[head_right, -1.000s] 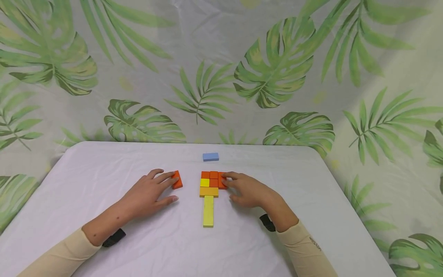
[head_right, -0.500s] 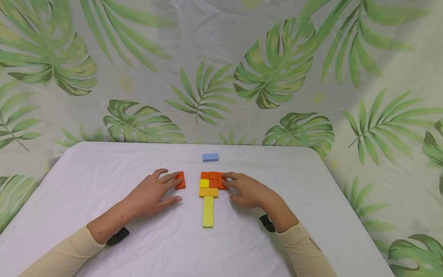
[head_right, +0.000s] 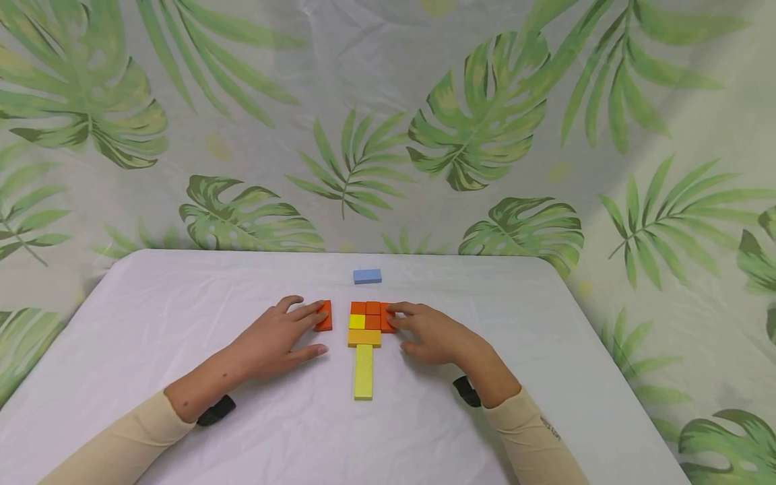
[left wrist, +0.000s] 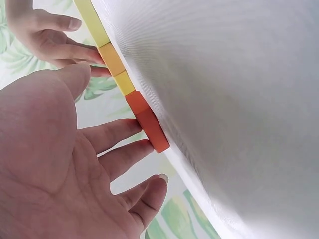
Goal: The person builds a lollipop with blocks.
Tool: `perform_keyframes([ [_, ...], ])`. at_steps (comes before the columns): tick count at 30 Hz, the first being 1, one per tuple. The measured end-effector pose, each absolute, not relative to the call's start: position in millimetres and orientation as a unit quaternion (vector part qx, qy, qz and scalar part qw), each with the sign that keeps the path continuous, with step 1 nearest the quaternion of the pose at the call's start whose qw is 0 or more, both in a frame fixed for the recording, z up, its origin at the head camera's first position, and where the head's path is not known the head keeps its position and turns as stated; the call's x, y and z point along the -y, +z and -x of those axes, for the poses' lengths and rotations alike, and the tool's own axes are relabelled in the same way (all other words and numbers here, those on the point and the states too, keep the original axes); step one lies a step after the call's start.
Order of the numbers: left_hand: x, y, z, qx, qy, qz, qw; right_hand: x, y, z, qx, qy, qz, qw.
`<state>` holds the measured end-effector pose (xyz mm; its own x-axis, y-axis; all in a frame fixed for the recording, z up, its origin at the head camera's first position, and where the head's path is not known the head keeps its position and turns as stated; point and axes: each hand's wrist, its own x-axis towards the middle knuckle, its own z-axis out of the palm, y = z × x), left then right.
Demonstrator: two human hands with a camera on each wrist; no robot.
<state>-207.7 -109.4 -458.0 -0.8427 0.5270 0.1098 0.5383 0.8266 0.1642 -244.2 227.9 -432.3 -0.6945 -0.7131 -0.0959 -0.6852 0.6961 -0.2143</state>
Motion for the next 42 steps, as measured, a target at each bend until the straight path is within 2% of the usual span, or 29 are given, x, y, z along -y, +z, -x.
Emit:
perform_keyframes([
  [42, 84.1, -457.8, 221.6, 0.946, -0.096, 0.309, 0.016, -224.0, -432.3, 246.1, -0.92, -0.069, 0.376, 0.088],
])
